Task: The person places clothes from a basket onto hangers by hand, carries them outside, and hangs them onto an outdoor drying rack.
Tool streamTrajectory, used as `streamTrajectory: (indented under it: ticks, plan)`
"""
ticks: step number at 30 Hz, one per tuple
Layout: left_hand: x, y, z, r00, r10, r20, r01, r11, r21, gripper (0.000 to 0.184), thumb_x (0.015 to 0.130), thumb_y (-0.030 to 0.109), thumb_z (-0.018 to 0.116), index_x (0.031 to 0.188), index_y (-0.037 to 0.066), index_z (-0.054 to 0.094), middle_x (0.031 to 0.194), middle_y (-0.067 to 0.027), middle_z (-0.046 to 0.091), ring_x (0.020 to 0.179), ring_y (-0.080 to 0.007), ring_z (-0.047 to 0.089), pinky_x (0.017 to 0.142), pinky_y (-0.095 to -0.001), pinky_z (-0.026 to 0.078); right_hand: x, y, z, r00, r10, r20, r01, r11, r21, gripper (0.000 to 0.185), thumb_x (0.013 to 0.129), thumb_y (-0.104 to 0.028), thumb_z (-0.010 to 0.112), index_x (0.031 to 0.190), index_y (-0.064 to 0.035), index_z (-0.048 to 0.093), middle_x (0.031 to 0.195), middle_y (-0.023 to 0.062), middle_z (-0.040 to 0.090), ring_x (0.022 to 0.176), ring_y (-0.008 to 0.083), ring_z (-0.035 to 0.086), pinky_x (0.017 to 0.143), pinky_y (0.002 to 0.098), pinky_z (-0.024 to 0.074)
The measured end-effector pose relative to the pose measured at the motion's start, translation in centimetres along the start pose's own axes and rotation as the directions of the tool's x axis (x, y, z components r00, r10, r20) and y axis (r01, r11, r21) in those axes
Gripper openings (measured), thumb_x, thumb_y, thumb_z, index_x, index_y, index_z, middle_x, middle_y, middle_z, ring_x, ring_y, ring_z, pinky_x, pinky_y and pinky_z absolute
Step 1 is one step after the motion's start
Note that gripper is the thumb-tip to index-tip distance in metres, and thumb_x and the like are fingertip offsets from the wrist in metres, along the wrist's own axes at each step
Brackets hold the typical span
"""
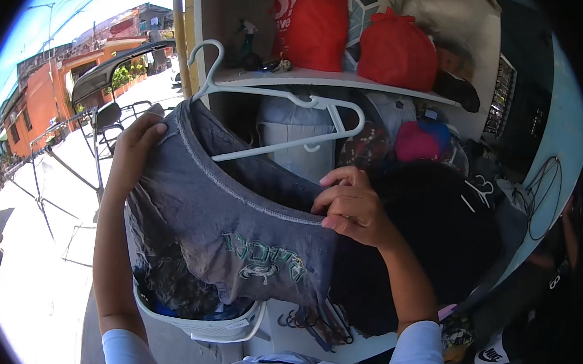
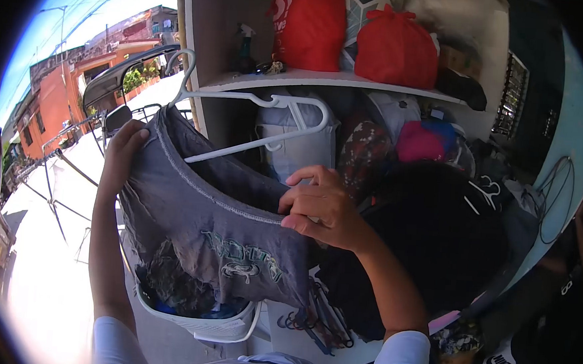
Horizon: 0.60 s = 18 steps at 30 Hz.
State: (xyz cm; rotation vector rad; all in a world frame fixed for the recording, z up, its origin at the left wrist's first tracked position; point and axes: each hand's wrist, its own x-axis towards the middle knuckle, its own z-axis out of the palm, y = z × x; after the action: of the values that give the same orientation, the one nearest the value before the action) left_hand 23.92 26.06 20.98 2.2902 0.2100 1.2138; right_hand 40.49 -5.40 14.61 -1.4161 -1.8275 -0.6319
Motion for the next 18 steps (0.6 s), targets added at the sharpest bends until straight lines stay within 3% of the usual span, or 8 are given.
streamTrajectory:
  ticks: [2,4,5,8,12,15,17,18]
  plan:
    - [-0.1,-0.7,0.6,0.998,-0.021,0.067,0.03,0.989,-0.143,0.016,0.086,0.017,0.054,0.085,0.001,0.054,0.072,-0.0002,0.05,0.071,-0.0076,0.044,0.067,-0.0228,0.036,-1.1,1.7,-1.3,0.998,-0.008,-0.062,0.005,0.998,-0.057,0.014,0.073,-0.017,0.066,0.07,-0.0067,0.057,0.077,-0.0001,0.057,0.085,0.0175,0.052,0.075,0.0326,0.0377]
    - [-0.2,-0.3,1.4,0.997,0.008,0.082,0.011,0.974,-0.228,0.017,0.086,0.017,0.055,0.084,0.001,0.054,0.071,0.0007,0.048,0.071,-0.0066,0.042,0.067,-0.0219,0.035,-2.0,3.0,-2.7,0.949,0.3,-0.092,-0.293,0.952,0.084,0.017,0.075,-0.017,0.064,0.069,-0.0032,0.055,0.074,0.0033,0.055,0.075,0.0182,0.052,0.067,0.0286,0.0394]
    - [-0.1,0.1,1.8,0.996,0.048,0.078,-0.033,0.982,-0.189,0.016,0.086,0.017,0.055,0.084,0.0,0.054,0.071,-0.0005,0.049,0.07,-0.0076,0.044,0.066,-0.0222,0.036,-2.2,3.5,-3.6,0.941,0.309,-0.138,-0.298,0.95,0.096,0.017,0.076,-0.013,0.061,0.068,-0.001,0.053,0.071,0.0056,0.052,0.068,0.0177,0.051,0.062,0.0262,0.0392]
    - [-0.2,1.0,2.6,0.989,0.135,0.059,-0.139,0.988,0.067,0.016,0.083,0.015,0.057,0.088,0.0,0.056,0.071,-0.0063,0.055,0.066,-0.0114,0.05,0.064,-0.0246,0.039,-2.0,4.6,-5.8,0.911,0.242,-0.334,-0.231,0.97,0.072,0.015,0.077,-0.01,0.058,0.067,-0.0004,0.051,0.069,0.0054,0.05,0.066,0.0164,0.048,0.061,0.0267,0.0379]
    - [0.2,2.4,3.5,0.93,0.366,-0.013,-0.352,0.902,0.251,0.017,0.08,0.018,0.06,0.089,0.003,0.058,0.076,-0.011,0.059,0.07,-0.0243,0.059,0.064,-0.033,0.044,0.0,5.1,-7.3,0.919,0.181,-0.351,-0.202,0.979,-0.025,0.016,0.078,-0.008,0.054,0.065,0.0006,0.048,0.066,0.0065,0.048,0.064,0.0183,0.046,0.06,0.0283,0.0369]
    - [1.4,5.2,4.3,0.917,0.399,-0.009,-0.38,0.88,0.284,0.018,0.079,0.021,0.06,0.09,0.007,0.059,0.079,-0.0109,0.06,0.072,-0.0288,0.059,0.064,-0.0356,0.044,4.0,4.0,-7.9,0.961,0.096,-0.259,-0.191,0.907,-0.375,0.019,0.077,-0.011,0.057,0.065,0.0005,0.046,0.062,0.0095,0.043,0.065,0.024,0.047,0.059,0.0307,0.0362]
    - [3.1,6.9,4.7,0.901,0.43,-0.052,-0.4,0.871,0.284,0.018,0.081,0.024,0.059,0.091,0.009,0.059,0.08,-0.0109,0.061,0.074,-0.0292,0.059,0.064,-0.0362,0.044,6.6,2.1,-8.4,0.987,0.107,-0.119,-0.146,0.907,-0.396,0.017,0.078,-0.015,0.06,0.075,-0.0015,0.05,0.072,0.0071,0.05,0.072,0.0203,0.052,0.061,0.0309,0.0387]
    - [4.3,7.7,4.6,0.908,0.41,-0.084,-0.378,0.889,0.259,0.018,0.081,0.025,0.058,0.091,0.01,0.06,0.08,-0.011,0.061,0.074,-0.0294,0.059,0.065,-0.0365,0.044,8.0,0.4,-8.9,0.974,0.128,-0.186,-0.159,0.975,-0.158,0.018,0.078,-0.017,0.061,0.084,-0.003,0.051,0.083,0.0061,0.052,0.078,0.0185,0.053,0.065,0.0313,0.0406]
